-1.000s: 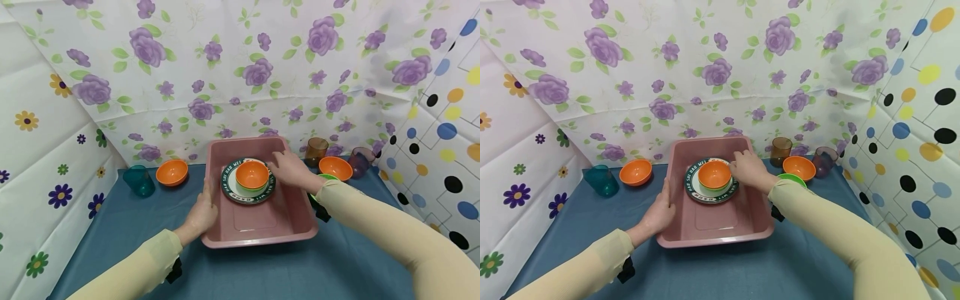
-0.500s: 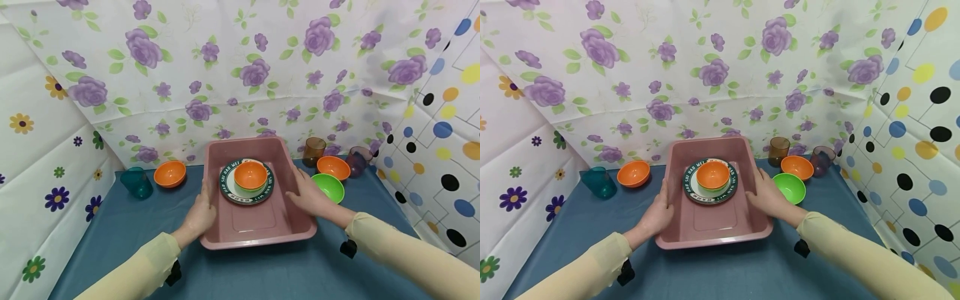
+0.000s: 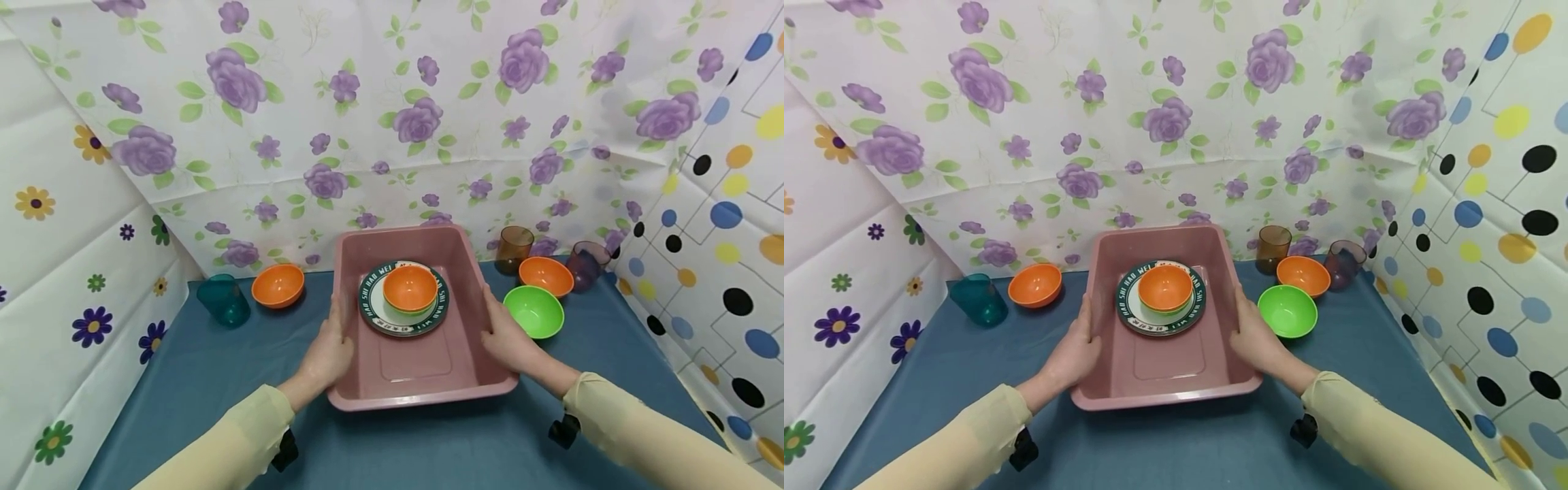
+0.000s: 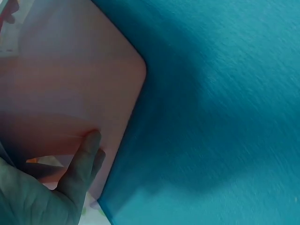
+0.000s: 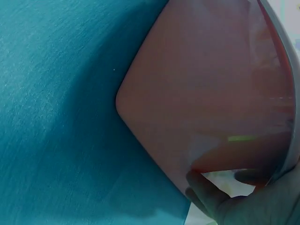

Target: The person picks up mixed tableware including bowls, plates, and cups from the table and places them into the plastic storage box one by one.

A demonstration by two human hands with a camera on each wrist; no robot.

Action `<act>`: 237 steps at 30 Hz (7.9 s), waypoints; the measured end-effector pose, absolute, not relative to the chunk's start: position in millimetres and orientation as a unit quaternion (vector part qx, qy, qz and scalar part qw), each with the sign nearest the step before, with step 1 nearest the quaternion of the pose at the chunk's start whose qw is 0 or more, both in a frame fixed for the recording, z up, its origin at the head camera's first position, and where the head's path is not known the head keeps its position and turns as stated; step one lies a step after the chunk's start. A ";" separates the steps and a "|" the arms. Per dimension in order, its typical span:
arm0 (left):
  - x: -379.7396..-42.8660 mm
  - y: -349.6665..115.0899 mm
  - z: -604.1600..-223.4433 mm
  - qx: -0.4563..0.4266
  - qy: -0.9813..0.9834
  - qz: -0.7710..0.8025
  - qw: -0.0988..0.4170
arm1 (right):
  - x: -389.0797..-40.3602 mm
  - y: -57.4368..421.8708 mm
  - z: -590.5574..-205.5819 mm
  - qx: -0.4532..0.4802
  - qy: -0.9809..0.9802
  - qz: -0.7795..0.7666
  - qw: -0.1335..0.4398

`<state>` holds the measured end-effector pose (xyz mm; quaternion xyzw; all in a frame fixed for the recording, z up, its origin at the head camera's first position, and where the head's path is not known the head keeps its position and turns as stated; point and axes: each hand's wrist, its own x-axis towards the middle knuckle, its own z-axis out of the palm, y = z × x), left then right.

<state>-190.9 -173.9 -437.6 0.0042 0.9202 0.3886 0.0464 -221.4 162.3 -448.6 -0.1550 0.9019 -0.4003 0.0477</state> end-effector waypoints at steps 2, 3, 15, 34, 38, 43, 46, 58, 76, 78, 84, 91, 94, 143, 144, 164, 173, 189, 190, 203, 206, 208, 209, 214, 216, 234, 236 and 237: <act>-189.7 -174.4 -438.4 0.006 0.916 0.398 0.046 | -220.3 162.5 -449.5 -0.152 0.897 -0.412 0.053; -188.8 -174.6 -438.7 0.006 0.914 0.403 0.047 | -219.5 162.8 -449.7 -0.151 0.894 -0.418 0.054; -182.3 -182.8 -442.1 0.017 0.894 0.446 0.036 | -215.2 159.6 -450.1 -0.127 0.883 -0.447 0.067; -194.0 -204.5 -441.1 -0.071 0.835 0.540 0.078 | -219.6 161.7 -451.8 -0.148 0.887 -0.436 0.049; -199.8 -223.9 -443.0 -0.141 0.780 0.604 0.080 | -220.3 162.2 -452.5 -0.141 0.888 -0.434 0.049; -212.6 -249.8 -441.7 -0.215 0.725 0.649 0.083 | -221.0 162.2 -453.4 -0.134 0.889 -0.435 0.051; -223.0 -260.7 -439.3 -0.261 0.690 0.671 0.074 | -221.1 162.5 -453.0 -0.131 0.888 -0.438 0.053; -256.8 -275.4 -437.7 -0.339 0.595 0.728 0.027 | -221.9 164.0 -456.1 -0.127 0.887 -0.441 0.052; -279.0 -277.4 -458.0 -0.375 0.550 0.746 -0.003 | -222.2 163.9 -452.2 -0.127 0.884 -0.447 0.049; -280.2 -276.5 -458.5 -0.375 0.546 0.749 -0.006 | -221.9 164.2 -452.0 -0.125 0.885 -0.446 0.048; -283.9 -277.3 -461.3 -0.385 0.535 0.752 -0.013 | -220.9 163.6 -452.4 -0.128 0.892 -0.433 0.042; -288.1 -279.5 -462.3 -0.397 0.533 0.748 -0.003 | -220.6 164.0 -452.5 -0.125 0.890 -0.436 0.042; -290.1 -280.9 -462.3 -0.400 0.529 0.748 0.000 | -220.8 164.1 -452.4 -0.125 0.889 -0.438 0.044; -258.1 -268.2 -382.9 -0.157 0.667 0.726 0.063 | -220.9 162.3 -453.1 -0.126 0.880 -0.456 0.046; -256.6 -265.3 -378.8 -0.150 0.672 0.722 0.069 | -220.8 162.3 -453.0 -0.124 0.880 -0.456 0.048; -229.6 -173.9 -353.0 -0.022 0.723 0.673 0.154 | -221.0 162.6 -453.6 -0.125 0.883 -0.449 0.052; -223.1 -130.3 -357.0 -0.038 0.714 0.674 0.186 | -221.5 162.9 -453.8 -0.130 0.877 -0.459 0.050; -220.7 -109.6 -359.4 -0.055 0.692 0.692 0.200 | -238.1 171.5 -406.4 -0.133 0.898 -0.408 0.098; -220.3 -109.3 -359.3 -0.053 0.692 0.691 0.201 | -240.1 170.7 -401.3 -0.131 0.899 -0.408 0.093; -217.8 -104.2 -359.5 -0.026 0.700 0.684 0.202 | -242.6 115.5 -358.0 -0.087 0.795 -0.566 0.200; -217.7 -104.4 -359.7 -0.020 0.702 0.683 0.202 | -240.5 108.0 -358.5 -0.074 0.784 -0.575 0.221; -217.4 -104.6 -359.3 -0.020 0.704 0.681 0.202 | -239.4 103.0 -359.1 -0.053 0.778 -0.583 0.227; -217.2 -104.7 -358.9 -0.020 0.705 0.680 0.203 | -238.9 101.0 -359.2 -0.042 0.772 -0.591 0.230; -216.9 -105.1 -358.7 -0.024 0.704 0.680 0.202 | -237.5 94.7 -359.7 -0.024 0.761 -0.608 0.225; -216.8 -105.2 -359.3 -0.022 0.706 0.679 0.201 | -236.8 94.0 -360.5 -0.029 0.763 -0.607 0.221; -217.1 -129.5 -362.5 -0.001 0.743 0.632 0.220 | -238.2 96.9 -367.5 -0.053 0.762 -0.605 0.224; -217.0 -137.4 -363.8 -0.001 0.755 0.623 0.204 | -238.9 98.5 -367.4 -0.051 0.764 -0.602 0.226; -216.5 -141.7 -364.4 0.005 0.769 0.610 0.192 | -239.3 99.6 -367.6 -0.053 0.764 -0.601 0.228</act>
